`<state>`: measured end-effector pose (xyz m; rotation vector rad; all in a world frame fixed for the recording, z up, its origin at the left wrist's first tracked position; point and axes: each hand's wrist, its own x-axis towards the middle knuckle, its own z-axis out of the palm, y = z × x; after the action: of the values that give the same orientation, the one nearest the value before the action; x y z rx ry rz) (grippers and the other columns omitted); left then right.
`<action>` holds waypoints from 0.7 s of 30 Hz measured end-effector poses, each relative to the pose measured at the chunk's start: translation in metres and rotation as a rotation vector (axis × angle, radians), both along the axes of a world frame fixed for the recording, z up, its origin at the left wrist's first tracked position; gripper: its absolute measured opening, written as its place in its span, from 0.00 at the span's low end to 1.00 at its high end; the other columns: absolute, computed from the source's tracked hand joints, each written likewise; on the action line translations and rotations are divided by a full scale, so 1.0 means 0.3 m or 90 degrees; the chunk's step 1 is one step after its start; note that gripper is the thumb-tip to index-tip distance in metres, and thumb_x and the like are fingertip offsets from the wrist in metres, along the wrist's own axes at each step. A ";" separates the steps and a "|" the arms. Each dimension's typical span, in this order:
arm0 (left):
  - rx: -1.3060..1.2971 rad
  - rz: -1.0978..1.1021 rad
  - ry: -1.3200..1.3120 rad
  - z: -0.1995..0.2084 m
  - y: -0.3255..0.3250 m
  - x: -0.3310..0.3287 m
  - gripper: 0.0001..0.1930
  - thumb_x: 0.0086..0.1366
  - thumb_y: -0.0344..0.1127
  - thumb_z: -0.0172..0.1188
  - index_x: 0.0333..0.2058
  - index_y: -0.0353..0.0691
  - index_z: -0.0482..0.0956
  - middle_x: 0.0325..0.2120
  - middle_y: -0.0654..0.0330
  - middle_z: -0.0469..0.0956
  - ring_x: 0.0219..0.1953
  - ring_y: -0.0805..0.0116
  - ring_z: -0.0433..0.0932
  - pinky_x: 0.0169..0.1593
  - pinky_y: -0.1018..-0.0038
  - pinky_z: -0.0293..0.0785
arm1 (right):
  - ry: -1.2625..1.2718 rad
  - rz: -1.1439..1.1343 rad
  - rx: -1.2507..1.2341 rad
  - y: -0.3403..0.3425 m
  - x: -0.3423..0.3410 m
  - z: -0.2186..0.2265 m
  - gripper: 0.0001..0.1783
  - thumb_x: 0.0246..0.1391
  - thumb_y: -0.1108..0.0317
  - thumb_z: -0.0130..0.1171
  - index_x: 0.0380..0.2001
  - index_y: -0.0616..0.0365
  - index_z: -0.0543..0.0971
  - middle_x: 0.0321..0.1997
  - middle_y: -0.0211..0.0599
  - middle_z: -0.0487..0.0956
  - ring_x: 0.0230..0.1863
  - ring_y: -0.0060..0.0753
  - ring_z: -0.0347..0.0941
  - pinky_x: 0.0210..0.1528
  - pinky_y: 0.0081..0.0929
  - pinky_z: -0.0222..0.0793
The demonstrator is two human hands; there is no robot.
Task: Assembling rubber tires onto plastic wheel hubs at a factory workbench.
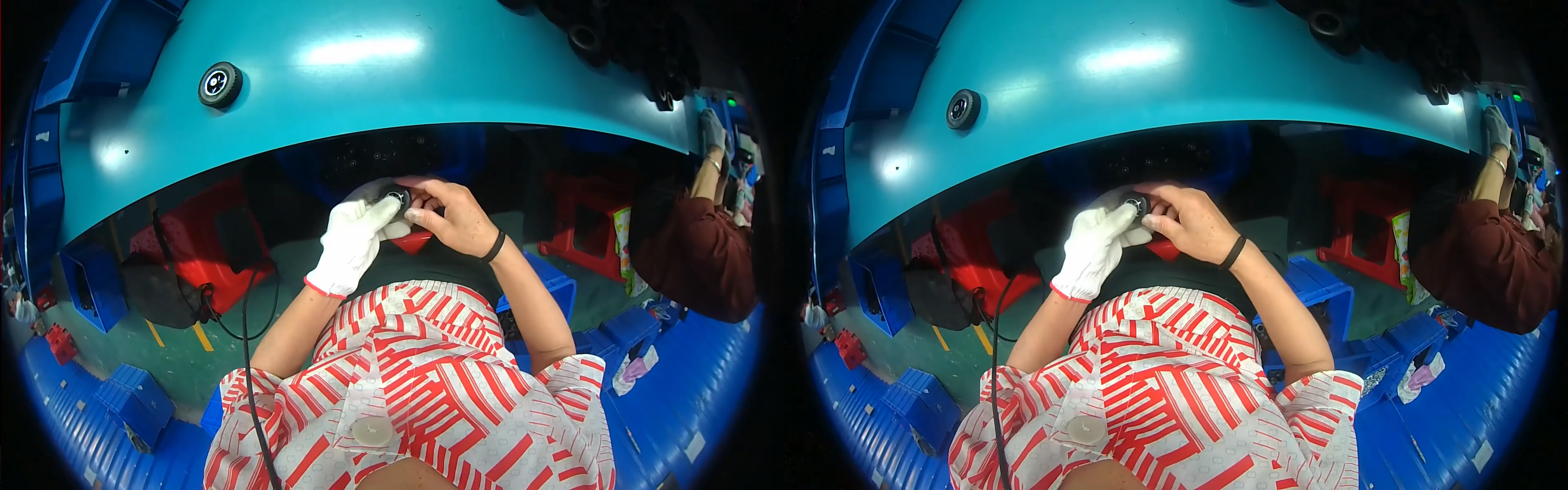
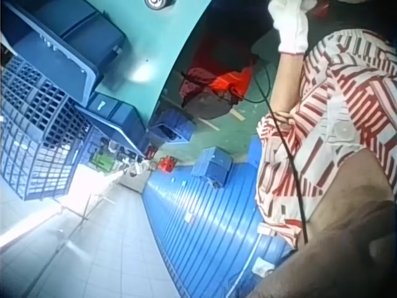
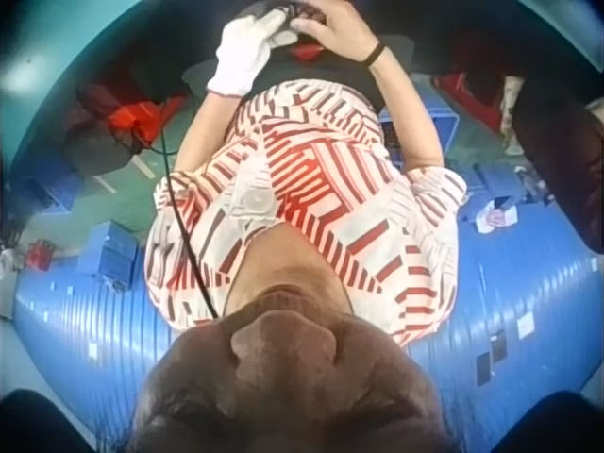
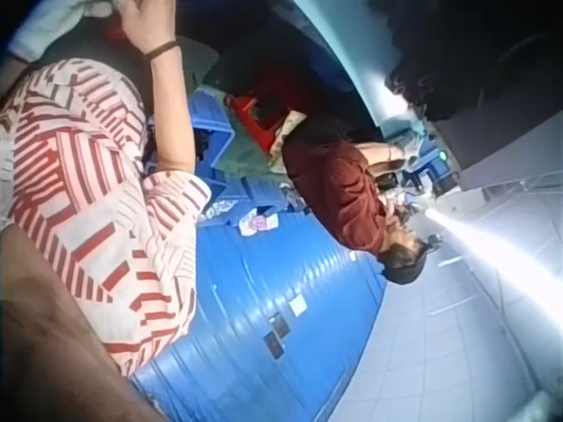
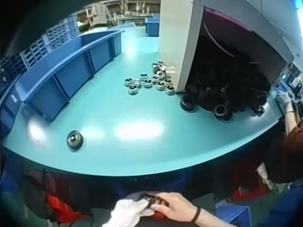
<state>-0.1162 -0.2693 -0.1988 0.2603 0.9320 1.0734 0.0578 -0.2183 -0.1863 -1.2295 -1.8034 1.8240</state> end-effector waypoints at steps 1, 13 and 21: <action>0.000 0.002 0.000 -0.002 -0.003 0.004 0.15 0.63 0.29 0.55 0.48 0.30 0.71 0.39 0.53 0.77 0.39 0.67 0.79 0.43 0.75 0.79 | -0.030 0.001 0.096 -0.014 -0.002 -0.004 0.26 0.48 0.72 0.61 0.53 0.60 0.71 0.30 0.42 0.75 0.31 0.38 0.71 0.37 0.28 0.68; 0.022 0.000 0.132 -0.023 -0.032 0.025 0.16 0.60 0.26 0.58 0.47 0.30 0.72 0.38 0.55 0.76 0.35 0.70 0.79 0.38 0.77 0.79 | -0.081 0.031 0.440 -0.052 -0.034 -0.036 0.28 0.39 0.70 0.69 0.48 0.59 0.74 0.35 0.41 0.72 0.35 0.38 0.70 0.37 0.30 0.68; 0.003 0.050 -0.047 0.005 -0.013 0.016 0.16 0.62 0.28 0.56 0.49 0.29 0.70 0.40 0.51 0.76 0.42 0.62 0.79 0.44 0.72 0.80 | -0.047 -0.083 0.226 -0.059 -0.039 -0.025 0.27 0.41 0.72 0.67 0.48 0.61 0.74 0.40 0.39 0.75 0.36 0.30 0.73 0.40 0.23 0.72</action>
<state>-0.1113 -0.2731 -0.1973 0.1876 0.8788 1.1511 0.0461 -0.2359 -0.1938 -1.2519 -1.9311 1.3319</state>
